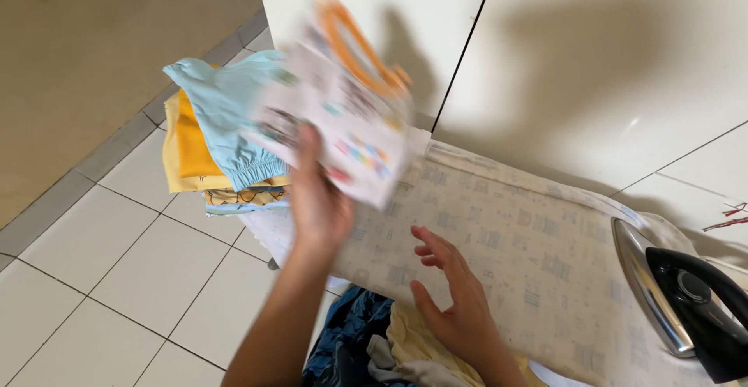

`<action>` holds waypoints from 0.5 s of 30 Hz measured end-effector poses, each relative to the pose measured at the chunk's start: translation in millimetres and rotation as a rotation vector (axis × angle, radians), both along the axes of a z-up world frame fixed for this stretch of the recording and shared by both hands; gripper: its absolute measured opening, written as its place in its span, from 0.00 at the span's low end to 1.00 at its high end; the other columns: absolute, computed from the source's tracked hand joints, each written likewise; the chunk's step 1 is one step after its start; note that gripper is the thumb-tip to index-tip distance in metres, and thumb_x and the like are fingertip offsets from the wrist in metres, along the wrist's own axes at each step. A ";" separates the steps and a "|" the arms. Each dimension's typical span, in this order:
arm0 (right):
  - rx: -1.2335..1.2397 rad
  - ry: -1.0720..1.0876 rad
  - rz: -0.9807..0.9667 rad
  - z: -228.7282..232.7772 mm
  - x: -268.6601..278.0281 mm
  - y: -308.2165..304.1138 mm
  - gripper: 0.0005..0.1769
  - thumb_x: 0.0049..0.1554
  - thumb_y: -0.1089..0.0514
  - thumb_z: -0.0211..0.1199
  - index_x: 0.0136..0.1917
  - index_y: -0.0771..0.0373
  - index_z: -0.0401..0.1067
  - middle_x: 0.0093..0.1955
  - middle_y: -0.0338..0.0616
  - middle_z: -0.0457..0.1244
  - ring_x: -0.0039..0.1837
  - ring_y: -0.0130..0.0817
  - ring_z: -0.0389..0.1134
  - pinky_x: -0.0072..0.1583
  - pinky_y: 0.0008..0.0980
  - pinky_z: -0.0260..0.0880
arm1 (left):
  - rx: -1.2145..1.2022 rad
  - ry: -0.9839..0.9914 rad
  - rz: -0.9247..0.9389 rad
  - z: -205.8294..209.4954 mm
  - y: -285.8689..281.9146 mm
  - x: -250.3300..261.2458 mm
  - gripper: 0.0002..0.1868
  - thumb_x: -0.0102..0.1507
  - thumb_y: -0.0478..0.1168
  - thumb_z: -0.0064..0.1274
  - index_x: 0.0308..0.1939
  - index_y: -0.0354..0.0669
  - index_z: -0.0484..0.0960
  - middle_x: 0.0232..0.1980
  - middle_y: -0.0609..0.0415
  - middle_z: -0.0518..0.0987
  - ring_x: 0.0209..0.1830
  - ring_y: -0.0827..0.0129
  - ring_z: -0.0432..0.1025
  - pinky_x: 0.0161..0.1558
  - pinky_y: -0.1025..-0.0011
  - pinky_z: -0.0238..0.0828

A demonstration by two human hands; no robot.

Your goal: The person irons small children's garments one at a time on an ironing board, using a clothes iron and spraying water from a spray bottle onto the fabric. After ironing each garment, they fold it and place it on a growing pile of finished clothes beside the board.

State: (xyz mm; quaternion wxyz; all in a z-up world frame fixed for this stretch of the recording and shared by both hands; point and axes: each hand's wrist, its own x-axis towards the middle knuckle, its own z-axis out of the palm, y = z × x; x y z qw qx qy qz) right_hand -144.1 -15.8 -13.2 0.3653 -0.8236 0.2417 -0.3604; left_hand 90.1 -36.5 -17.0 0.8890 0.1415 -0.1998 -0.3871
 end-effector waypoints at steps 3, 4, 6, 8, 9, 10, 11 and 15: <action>0.085 0.025 -0.019 -4.8 -4.7 -1.4 0.39 0.51 0.70 0.64 0.75 0.61 0.59 0.72 0.47 0.63 0.64 0.39 0.70 0.63 0.37 0.72 | -0.218 0.001 0.156 13.3 -13.0 66.1 0.28 0.76 0.48 0.42 0.73 0.32 0.62 0.70 0.42 0.72 0.69 0.54 0.70 0.72 0.52 0.67; 0.112 0.033 -0.021 -7.6 -7.3 -0.3 0.38 0.52 0.70 0.64 0.74 0.61 0.60 0.72 0.47 0.63 0.64 0.39 0.70 0.63 0.37 0.72 | -0.174 0.058 0.171 12.6 -15.8 83.3 0.27 0.74 0.47 0.42 0.73 0.35 0.62 0.70 0.43 0.72 0.70 0.55 0.69 0.71 0.52 0.66; 0.158 0.033 -0.045 -13.1 -12.8 0.6 0.38 0.52 0.70 0.63 0.74 0.61 0.60 0.72 0.46 0.63 0.64 0.38 0.70 0.63 0.37 0.72 | -0.087 0.171 0.200 6.7 -19.6 106.3 0.26 0.72 0.45 0.41 0.72 0.40 0.62 0.71 0.47 0.71 0.71 0.57 0.69 0.70 0.51 0.64; 0.191 0.036 -0.067 -16.4 -19.1 -2.4 0.37 0.52 0.70 0.62 0.74 0.61 0.59 0.71 0.46 0.63 0.64 0.38 0.70 0.63 0.37 0.71 | -0.037 0.190 0.190 -2.4 -13.8 112.9 0.25 0.72 0.43 0.41 0.72 0.40 0.63 0.71 0.46 0.72 0.71 0.56 0.69 0.70 0.51 0.63; 0.201 0.040 -0.077 -17.2 -22.1 -4.3 0.37 0.53 0.69 0.62 0.74 0.61 0.59 0.71 0.46 0.63 0.64 0.38 0.69 0.64 0.37 0.71 | -0.012 0.200 0.182 -4.6 -12.0 112.2 0.25 0.71 0.42 0.41 0.72 0.40 0.64 0.71 0.45 0.72 0.71 0.55 0.69 0.70 0.50 0.62; 0.213 0.046 -0.087 -18.0 -25.7 -4.5 0.37 0.53 0.69 0.61 0.75 0.61 0.59 0.71 0.45 0.63 0.64 0.38 0.69 0.64 0.36 0.71 | -0.012 0.210 0.204 -6.3 -8.2 109.0 0.25 0.71 0.40 0.41 0.73 0.39 0.63 0.72 0.45 0.71 0.72 0.55 0.68 0.70 0.50 0.63; 0.213 0.039 -0.093 -18.9 -28.8 -4.9 0.36 0.54 0.69 0.61 0.75 0.61 0.59 0.71 0.46 0.63 0.64 0.37 0.69 0.64 0.36 0.71 | -0.011 0.220 0.226 -6.0 -2.3 105.7 0.26 0.71 0.38 0.42 0.73 0.38 0.62 0.72 0.45 0.69 0.72 0.54 0.66 0.71 0.50 0.63; 0.222 0.055 -0.144 -20.6 -44.3 -9.2 0.35 0.54 0.68 0.62 0.74 0.61 0.59 0.70 0.46 0.63 0.64 0.37 0.69 0.64 0.36 0.71 | 0.071 -0.023 0.503 -2.0 22.5 62.1 0.40 0.69 0.30 0.43 0.79 0.46 0.37 0.83 0.46 0.50 0.82 0.57 0.51 0.81 0.55 0.48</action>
